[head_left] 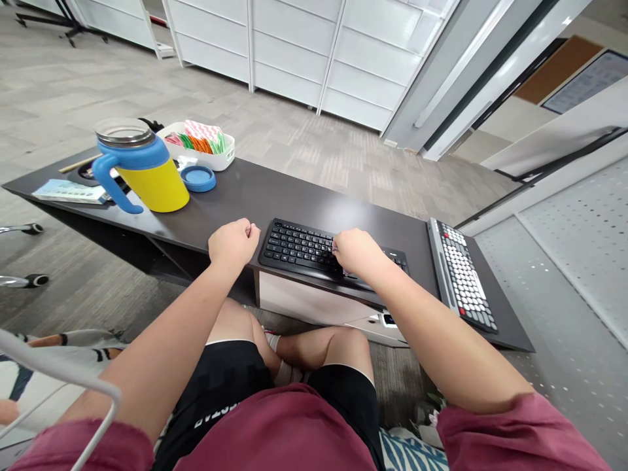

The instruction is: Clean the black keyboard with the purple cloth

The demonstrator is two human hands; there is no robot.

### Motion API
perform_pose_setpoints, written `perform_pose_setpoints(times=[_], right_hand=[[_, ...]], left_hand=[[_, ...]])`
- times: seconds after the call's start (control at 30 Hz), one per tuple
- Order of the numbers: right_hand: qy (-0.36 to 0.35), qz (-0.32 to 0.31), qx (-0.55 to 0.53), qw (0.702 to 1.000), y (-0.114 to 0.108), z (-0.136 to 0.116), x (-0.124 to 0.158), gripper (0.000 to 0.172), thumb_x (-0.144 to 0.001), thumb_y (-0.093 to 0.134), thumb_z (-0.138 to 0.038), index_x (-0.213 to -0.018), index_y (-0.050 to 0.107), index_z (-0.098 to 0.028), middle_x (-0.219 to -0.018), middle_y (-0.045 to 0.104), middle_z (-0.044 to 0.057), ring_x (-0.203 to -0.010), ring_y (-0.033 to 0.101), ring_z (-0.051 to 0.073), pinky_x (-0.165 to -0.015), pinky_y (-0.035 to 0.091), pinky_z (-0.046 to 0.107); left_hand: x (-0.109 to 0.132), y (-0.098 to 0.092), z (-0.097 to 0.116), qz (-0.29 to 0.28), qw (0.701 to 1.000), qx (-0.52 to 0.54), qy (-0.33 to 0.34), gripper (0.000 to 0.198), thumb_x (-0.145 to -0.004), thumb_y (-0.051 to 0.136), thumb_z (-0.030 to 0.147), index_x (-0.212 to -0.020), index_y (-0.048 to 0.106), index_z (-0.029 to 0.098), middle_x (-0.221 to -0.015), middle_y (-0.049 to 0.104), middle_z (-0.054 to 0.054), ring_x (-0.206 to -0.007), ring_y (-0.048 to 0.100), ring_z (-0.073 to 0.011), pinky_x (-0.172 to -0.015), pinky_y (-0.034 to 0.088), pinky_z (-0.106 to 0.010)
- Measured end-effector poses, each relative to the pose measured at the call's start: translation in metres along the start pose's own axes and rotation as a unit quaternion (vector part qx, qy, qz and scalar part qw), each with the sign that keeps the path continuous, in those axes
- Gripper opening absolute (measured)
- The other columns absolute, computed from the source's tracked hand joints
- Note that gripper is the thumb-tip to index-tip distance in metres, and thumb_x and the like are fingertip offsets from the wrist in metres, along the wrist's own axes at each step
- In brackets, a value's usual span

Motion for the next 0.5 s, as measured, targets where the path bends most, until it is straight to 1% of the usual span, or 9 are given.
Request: perform_pose_setpoints(times=[0.1, 0.23, 0.33, 0.5], right_hand=[[0.000, 0.006, -0.003, 1.000, -0.001, -0.003, -0.002, 0.025, -0.097, 0.063, -0.010, -0.103, 0.086, -0.015, -0.097, 0.085, 0.017, -0.092, 0.080, 0.027, -0.083, 0.057, 0.031], [-0.007, 0.020, -0.006, 1.000, -0.001, -0.007, -0.005, 0.027, -0.099, 0.061, -0.012, -0.107, 0.086, -0.016, -0.103, 0.085, 0.017, -0.097, 0.080, 0.029, -0.087, 0.058, 0.033], [-0.014, 0.025, -0.002, 1.000, 0.000, -0.011, -0.008, 0.026, -0.099, 0.062, -0.012, -0.106, 0.087, -0.016, -0.103, 0.085, 0.017, -0.097, 0.080, 0.029, -0.089, 0.058, 0.034], [-0.026, 0.035, -0.010, 0.999, -0.002, -0.021, -0.013, 0.024, -0.100, 0.063, -0.014, -0.103, 0.086, -0.018, -0.102, 0.085, 0.015, -0.096, 0.080, 0.027, -0.088, 0.058, 0.032]], left_hand=[[0.000, 0.000, 0.000, 0.002, 1.000, 0.000, 0.004, 0.038, -0.107, 0.046, 0.049, -0.086, 0.069, 0.026, -0.095, 0.081, -0.012, -0.093, 0.075, -0.0333, -0.072, 0.043, -0.038], [0.000, 0.002, -0.001, 0.007, 1.000, 0.004, 0.007, 0.038, -0.107, 0.047, 0.048, -0.086, 0.069, 0.026, -0.094, 0.080, -0.012, -0.092, 0.075, -0.0332, -0.072, 0.043, -0.038], [0.000, 0.002, -0.001, 0.012, 1.000, 0.011, 0.011, 0.037, -0.106, 0.047, 0.048, -0.084, 0.067, 0.026, -0.092, 0.080, -0.012, -0.091, 0.075, -0.0335, -0.071, 0.042, -0.038], [0.000, 0.003, -0.002, 0.007, 1.000, 0.018, 0.007, 0.036, -0.107, 0.048, 0.047, -0.086, 0.068, 0.026, -0.095, 0.080, -0.012, -0.094, 0.075, -0.0338, -0.073, 0.043, -0.039]])
Point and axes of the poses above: each hand's wrist, its own x-axis away from the middle knuckle, its own y-axis out of the palm, z = x × y, the point moved 6 cm from there along -x, towards the middle knuckle
